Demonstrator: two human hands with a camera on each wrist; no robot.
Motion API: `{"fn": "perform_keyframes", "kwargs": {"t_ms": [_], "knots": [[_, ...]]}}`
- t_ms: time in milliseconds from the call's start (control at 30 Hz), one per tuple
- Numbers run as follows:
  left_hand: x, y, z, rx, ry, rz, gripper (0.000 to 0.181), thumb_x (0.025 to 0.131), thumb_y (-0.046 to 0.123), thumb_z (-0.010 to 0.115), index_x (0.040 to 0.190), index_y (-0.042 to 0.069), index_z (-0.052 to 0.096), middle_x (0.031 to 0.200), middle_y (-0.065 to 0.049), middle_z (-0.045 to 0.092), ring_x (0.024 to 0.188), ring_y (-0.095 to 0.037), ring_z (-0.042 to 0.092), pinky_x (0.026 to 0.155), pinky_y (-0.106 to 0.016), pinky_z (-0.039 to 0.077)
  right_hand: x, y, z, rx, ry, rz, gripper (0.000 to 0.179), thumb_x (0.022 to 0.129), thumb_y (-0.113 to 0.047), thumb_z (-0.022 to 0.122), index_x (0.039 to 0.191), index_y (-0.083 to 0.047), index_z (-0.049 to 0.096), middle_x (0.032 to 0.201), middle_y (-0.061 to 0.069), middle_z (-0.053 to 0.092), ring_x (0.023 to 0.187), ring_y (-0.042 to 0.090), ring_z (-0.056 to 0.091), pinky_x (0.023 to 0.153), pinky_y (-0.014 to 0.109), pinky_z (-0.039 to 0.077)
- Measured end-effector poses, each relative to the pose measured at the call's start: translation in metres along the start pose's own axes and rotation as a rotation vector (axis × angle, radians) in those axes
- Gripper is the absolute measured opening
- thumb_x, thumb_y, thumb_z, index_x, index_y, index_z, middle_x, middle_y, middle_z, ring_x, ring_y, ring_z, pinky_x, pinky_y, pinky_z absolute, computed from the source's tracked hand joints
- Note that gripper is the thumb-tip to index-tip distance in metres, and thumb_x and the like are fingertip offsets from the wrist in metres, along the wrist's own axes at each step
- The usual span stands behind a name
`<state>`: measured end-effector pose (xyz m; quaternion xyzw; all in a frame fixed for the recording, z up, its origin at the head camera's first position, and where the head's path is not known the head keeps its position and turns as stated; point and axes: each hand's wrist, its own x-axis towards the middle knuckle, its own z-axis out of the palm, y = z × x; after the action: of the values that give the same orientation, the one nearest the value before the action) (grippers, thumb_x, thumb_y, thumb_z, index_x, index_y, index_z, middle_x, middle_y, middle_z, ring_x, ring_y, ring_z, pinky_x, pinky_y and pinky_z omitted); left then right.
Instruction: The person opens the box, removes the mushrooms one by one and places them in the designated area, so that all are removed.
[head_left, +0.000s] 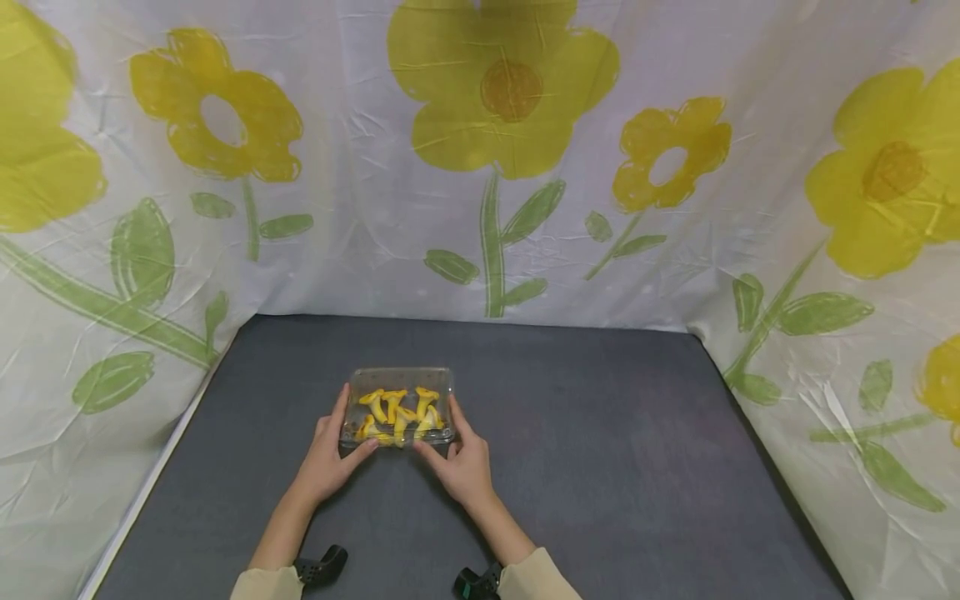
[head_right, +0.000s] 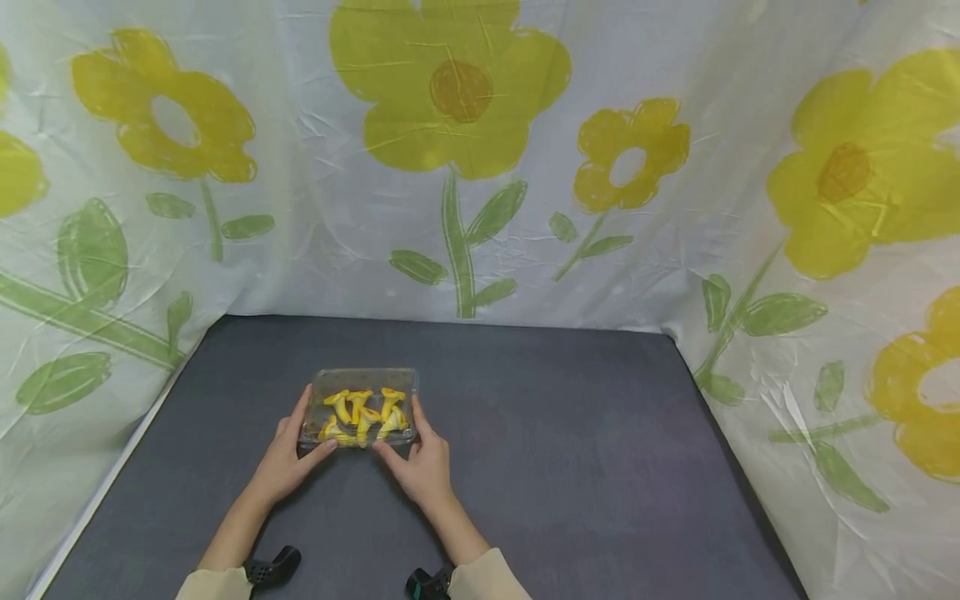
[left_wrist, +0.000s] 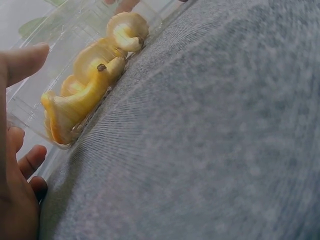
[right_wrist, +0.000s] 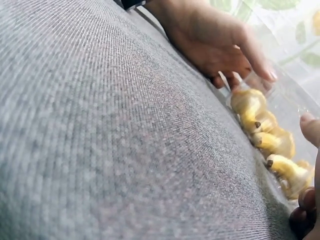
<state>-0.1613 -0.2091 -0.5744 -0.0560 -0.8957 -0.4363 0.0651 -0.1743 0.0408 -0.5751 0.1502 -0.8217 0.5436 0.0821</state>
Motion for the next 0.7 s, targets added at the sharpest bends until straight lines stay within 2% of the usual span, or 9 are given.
{"fn": "perform_keyframes", "kwargs": {"t_ms": [233,433,700], "knots": [[0.0001,0.0006,0.0002,-0.027,-0.017,0.009,0.100,0.103,0.027,0.072,0.172,0.011,0.002,0.168,-0.030,0.025,0.140,-0.050,0.035,0.106,-0.079,0.034,0.0001,0.0004,0.0007,-0.007,-0.004,0.006,0.093,0.092,-0.029,0.087,0.166,-0.007,0.035,0.045,0.002,0.040,0.036,-0.009,0.019,0.040,0.013,0.026],[-0.0012,0.0025,-0.0022,-0.094,-0.045,0.001,0.092,0.107,0.026,0.065,0.173,0.014,0.002,0.169,-0.029,0.022,0.141,-0.049,0.032,0.106,-0.079,0.032,-0.0003,0.0007,0.0011,-0.023,0.003,-0.012,0.092,0.092,-0.028,0.086,0.165,-0.005,0.035,0.045,0.002,0.041,0.037,-0.010,0.019,0.040,0.013,0.026],[-0.0008,0.0018,-0.0016,-0.144,-0.040,0.030,0.078,0.112,0.021,0.054,0.173,0.014,0.006,0.175,-0.024,0.013,0.136,-0.044,0.032,0.101,-0.075,0.032,0.0001,0.0010,0.0007,-0.014,-0.004,-0.006,0.092,0.093,-0.029,0.085,0.166,-0.006,0.034,0.045,-0.002,0.037,0.037,-0.009,0.019,0.041,0.013,0.025]]}}
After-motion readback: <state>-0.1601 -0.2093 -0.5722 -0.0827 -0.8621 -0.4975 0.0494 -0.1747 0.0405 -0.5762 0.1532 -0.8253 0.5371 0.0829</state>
